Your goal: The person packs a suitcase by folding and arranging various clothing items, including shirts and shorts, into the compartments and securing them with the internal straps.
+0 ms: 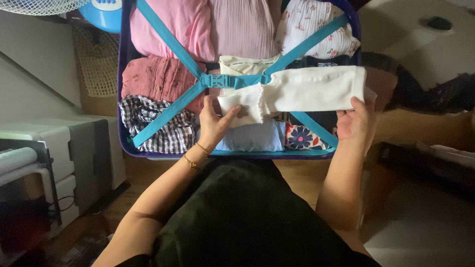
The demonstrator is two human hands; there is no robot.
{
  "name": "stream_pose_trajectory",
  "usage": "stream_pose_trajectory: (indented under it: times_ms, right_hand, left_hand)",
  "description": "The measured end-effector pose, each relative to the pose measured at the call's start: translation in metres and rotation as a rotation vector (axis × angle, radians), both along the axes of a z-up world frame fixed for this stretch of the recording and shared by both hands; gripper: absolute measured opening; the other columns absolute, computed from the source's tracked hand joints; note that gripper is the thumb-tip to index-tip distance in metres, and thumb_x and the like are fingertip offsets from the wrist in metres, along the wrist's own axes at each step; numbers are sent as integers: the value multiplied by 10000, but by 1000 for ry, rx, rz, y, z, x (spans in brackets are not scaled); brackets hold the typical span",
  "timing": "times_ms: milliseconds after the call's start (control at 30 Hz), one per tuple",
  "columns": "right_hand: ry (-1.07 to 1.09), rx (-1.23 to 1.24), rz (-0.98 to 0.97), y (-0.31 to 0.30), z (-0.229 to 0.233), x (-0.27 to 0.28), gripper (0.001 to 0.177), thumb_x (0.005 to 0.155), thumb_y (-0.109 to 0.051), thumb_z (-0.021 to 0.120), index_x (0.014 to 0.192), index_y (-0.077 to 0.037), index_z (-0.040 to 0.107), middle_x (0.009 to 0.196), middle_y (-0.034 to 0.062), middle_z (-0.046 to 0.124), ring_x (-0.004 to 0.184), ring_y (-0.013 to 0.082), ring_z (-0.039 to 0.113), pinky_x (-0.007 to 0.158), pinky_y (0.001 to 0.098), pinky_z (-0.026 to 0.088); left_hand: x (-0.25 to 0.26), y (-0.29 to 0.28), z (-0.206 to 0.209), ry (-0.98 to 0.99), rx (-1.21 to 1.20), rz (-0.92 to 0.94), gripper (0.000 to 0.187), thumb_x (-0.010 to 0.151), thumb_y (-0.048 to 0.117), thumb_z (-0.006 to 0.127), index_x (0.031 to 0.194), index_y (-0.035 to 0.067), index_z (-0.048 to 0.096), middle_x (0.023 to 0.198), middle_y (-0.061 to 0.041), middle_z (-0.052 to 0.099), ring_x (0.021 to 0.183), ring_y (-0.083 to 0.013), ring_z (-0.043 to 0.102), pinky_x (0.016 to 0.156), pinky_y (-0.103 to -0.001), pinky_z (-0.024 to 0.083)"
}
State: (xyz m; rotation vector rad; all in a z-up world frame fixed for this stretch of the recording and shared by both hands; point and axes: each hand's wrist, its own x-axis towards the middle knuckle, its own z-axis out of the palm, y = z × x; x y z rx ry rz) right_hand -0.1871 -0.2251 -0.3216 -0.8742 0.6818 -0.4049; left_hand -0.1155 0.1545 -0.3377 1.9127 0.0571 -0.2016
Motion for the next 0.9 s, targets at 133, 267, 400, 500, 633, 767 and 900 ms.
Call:
stream_pose_trajectory:
  times_ms: [133, 267, 400, 500, 633, 767, 900]
  right_hand:
    - [-39, -72, -25, 12, 15, -2, 536, 895, 46, 613, 1393, -75, 457, 1408, 188, 566, 1326, 354, 597, 1094, 544, 557]
    - [20, -292, -98, 42, 40, -10, 384, 906, 43, 639, 1233, -73, 476, 1358, 200, 599, 1321, 347, 626, 1083, 513, 538]
    - [-32, -780, 47, 117, 59, -31, 356, 951, 47, 701, 1194, -40, 457, 1251, 153, 529, 1130, 307, 650, 919, 462, 572]
    - [-179, -986, 315, 180, 75, -30, 308, 975, -66, 675, 1187, -14, 457, 1210, 154, 592, 936, 248, 708, 768, 359, 661]
    - [-372, -1449, 404, 206, 97, -13, 320, 954, -133, 699, 1183, -2, 517, 1164, 174, 676, 1018, 285, 683, 837, 401, 609]
    - [-483, -1236, 650, 201, 72, -27, 401, 930, -199, 720, 1247, -18, 553, 1198, 195, 670, 1018, 240, 705, 846, 333, 643]
    - [102, -746, 370, 155, 42, -61, 356, 1084, -209, 646, 1368, -28, 530, 1185, 140, 652, 873, 193, 645, 746, 303, 611]
  left_hand:
    - [2, -8, 0, 93, -205, -55, 419, 874, 123, 813, 1182, -59, 595, 999, -181, 795, 887, -245, 787, 765, -311, 623]
    - [6, -28, 14, 382, -740, 5, 434, 852, 48, 711, 1216, -51, 496, 969, -180, 762, 816, -261, 771, 723, -343, 635]
    - [-5, -42, 35, 500, -750, -40, 396, 861, -2, 712, 1182, -77, 492, 993, -205, 752, 845, -281, 779, 742, -404, 651]
    - [-23, -53, 44, 520, -892, -64, 445, 950, 75, 714, 1302, -100, 506, 1121, -187, 724, 966, -249, 729, 831, -379, 603]
    - [-26, -44, 62, 797, -1328, 100, 805, 964, 507, 575, 1476, -90, 403, 1269, -183, 663, 1131, -256, 664, 973, -338, 580]
    - [-27, -24, 56, 317, -786, -221, 773, 951, 122, 671, 1575, 44, 221, 1290, -122, 600, 1100, -209, 621, 913, -340, 550]
    - [-38, -2, 22, 513, -848, -259, 789, 976, 64, 630, 1598, 20, 146, 1438, -133, 566, 1247, -226, 595, 1058, -356, 519]
